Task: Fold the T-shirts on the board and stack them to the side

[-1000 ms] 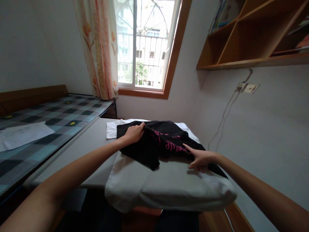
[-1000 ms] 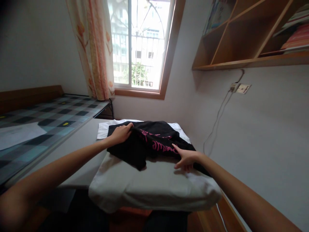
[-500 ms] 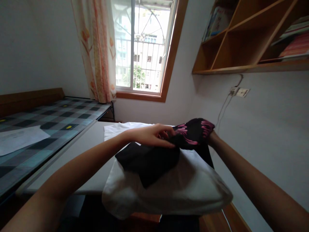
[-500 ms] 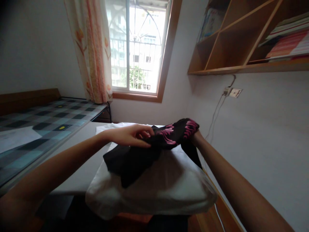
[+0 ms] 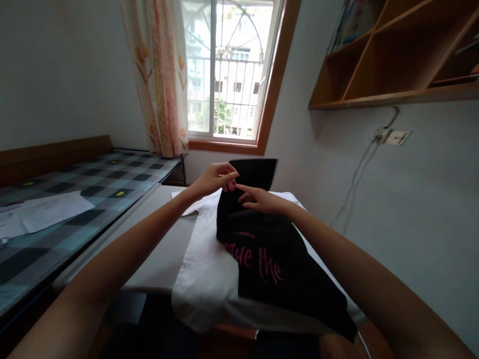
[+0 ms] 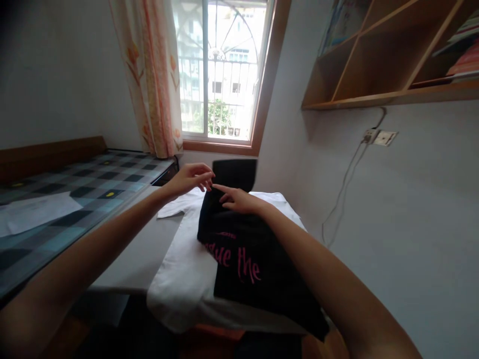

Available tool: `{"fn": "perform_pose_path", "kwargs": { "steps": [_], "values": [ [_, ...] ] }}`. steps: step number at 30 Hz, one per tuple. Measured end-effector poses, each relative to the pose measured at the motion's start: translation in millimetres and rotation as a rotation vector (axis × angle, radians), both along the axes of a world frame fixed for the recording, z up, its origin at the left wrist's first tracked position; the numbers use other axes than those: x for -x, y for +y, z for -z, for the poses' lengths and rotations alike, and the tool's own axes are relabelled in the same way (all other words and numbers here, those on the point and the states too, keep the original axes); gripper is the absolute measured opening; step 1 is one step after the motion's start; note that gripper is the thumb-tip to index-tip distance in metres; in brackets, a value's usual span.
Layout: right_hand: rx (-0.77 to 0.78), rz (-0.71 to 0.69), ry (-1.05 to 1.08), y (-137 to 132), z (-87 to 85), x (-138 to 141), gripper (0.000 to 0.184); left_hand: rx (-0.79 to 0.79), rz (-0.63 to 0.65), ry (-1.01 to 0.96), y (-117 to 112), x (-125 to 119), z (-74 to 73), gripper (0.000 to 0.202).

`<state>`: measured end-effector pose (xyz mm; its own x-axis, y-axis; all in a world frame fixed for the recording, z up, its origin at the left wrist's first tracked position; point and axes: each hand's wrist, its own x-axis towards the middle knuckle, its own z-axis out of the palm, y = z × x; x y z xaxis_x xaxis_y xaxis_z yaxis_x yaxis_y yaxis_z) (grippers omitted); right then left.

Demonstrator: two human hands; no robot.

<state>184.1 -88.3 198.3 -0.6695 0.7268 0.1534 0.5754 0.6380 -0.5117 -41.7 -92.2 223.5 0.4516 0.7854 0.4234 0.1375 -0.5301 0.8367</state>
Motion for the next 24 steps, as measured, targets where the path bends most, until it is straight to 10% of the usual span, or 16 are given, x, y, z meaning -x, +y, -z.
{"fn": "perform_pose_path", "kwargs": {
  "steps": [6, 11, 19, 24],
  "values": [
    [0.182, 0.237, -0.355, -24, 40.2, -48, 0.027, -0.041, 0.037, 0.549, 26, 4, 73.5, 0.021],
    [0.323, 0.331, -0.540, -57, 70.8, -101, 0.029, -0.117, 0.006, 0.746, 20, -7, 111.8, 0.030],
    [0.029, 0.482, -0.202, -39, 89.8, -125, 0.029, -0.103, -0.093, 0.895, 50, 21, 115.2, 0.064],
    [0.036, 0.507, -0.022, 2, 100.1, -111, 0.058, 0.067, -0.024, 0.700, 55, 64, 106.3, 0.035]
  ]
}}
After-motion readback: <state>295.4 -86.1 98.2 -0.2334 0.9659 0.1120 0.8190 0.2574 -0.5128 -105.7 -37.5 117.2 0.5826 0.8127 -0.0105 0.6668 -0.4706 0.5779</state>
